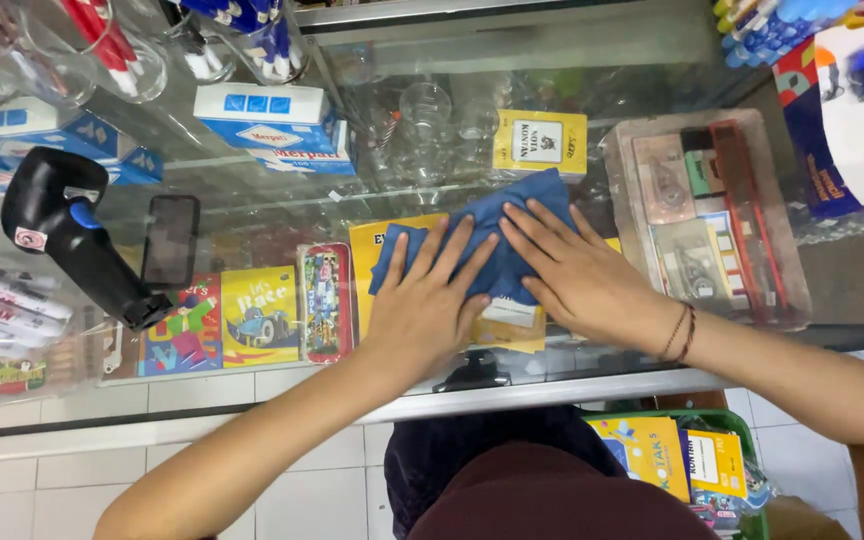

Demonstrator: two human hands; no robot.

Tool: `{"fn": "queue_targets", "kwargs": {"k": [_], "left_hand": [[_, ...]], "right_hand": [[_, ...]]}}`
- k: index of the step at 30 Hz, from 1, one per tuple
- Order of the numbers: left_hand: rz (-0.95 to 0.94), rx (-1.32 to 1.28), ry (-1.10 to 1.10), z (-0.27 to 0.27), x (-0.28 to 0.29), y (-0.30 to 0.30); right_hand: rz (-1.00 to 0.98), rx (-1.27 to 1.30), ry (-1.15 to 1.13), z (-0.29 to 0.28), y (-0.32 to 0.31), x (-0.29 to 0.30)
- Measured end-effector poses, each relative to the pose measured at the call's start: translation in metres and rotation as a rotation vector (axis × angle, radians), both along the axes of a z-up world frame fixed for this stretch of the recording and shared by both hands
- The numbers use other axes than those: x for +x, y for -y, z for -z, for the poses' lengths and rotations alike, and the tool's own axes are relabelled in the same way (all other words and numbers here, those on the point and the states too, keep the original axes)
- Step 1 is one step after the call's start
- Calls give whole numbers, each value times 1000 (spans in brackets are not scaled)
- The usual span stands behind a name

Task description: Wiping down a glass display counter and cleaning various stationery and toy items with a cloth.

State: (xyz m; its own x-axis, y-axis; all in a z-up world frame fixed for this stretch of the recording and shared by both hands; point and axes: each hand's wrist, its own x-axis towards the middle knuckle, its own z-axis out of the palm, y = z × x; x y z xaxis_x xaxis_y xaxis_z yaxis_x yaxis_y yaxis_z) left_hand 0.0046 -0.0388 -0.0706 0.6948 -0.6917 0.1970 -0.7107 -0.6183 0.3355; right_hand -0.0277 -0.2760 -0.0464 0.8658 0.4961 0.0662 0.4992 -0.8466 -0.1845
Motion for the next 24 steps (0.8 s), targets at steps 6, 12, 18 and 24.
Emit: {"fn": "queue_targets", "kwargs": {"k": [6,12,18,24], "left_hand": [[-160,95,105,14,88,26],[-375,182,-120,-19,176,43],[-401,136,86,19,243,45],[-247,33,-3,5,227,57]], "right_hand": [[36,55,93,20,-3,95],[62,42,196,48,-5,213],[89,50,208,49,-10,271],[1,39,210,51,15,267]]}}
